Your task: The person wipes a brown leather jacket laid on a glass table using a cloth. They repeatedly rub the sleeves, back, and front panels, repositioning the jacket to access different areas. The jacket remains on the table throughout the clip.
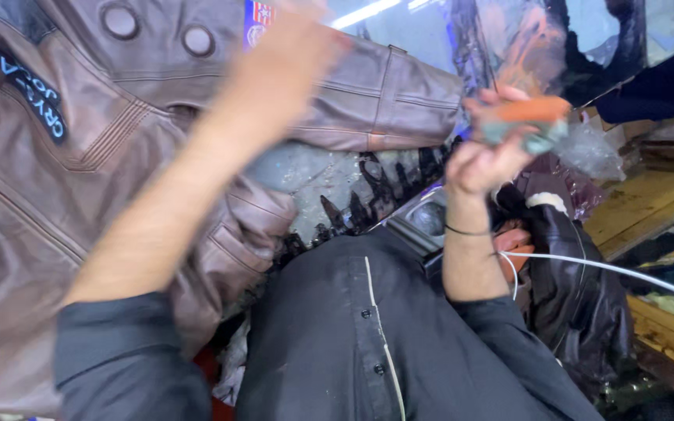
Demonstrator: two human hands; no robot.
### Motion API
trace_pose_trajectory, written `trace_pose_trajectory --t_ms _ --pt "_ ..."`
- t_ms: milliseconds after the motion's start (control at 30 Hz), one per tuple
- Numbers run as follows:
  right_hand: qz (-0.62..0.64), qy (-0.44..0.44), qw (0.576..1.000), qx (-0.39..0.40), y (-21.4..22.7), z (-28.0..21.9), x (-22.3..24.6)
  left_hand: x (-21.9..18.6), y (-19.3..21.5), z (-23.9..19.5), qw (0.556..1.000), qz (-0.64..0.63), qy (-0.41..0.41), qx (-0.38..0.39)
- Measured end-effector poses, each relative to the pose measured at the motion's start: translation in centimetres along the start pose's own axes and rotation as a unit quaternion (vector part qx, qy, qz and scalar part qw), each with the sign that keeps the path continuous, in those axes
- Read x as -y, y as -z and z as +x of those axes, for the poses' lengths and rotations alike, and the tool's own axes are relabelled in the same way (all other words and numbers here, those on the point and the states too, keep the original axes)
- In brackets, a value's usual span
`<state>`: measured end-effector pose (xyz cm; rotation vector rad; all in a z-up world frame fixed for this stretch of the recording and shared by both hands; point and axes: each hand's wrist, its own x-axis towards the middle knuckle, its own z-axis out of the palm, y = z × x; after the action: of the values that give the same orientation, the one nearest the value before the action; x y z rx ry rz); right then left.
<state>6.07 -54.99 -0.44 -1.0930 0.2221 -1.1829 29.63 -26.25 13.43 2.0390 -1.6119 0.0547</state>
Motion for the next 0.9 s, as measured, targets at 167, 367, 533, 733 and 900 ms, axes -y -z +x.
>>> trace_pose_trajectory --t_ms 167,367,533,733,900 --pt "0.09 -0.121 0.988 0.029 0.1 1.5 -2.3 -3.2 -14.2 -0.1 0.997 0.054 -0.047 0.03" --pt "-0.008 -0.088 0.994 -0.059 7.9 4.6 2.3 -4.0 -16.5 -0.2 0.994 0.068 0.034 0.074" --pt "-0.095 -0.223 0.97 0.01 11.0 2.8 2.8 -9.9 -20.6 3.6 0.998 0.042 0.039 0.032" --pt "-0.382 -0.038 0.878 0.285 11.0 3.5 2.4 -10.1 -23.0 5.6 0.997 -0.039 0.063 0.01" --pt "-0.333 0.002 0.833 0.441 9.1 6.5 2.5 -9.5 -22.5 5.9 0.993 -0.084 0.073 0.049"
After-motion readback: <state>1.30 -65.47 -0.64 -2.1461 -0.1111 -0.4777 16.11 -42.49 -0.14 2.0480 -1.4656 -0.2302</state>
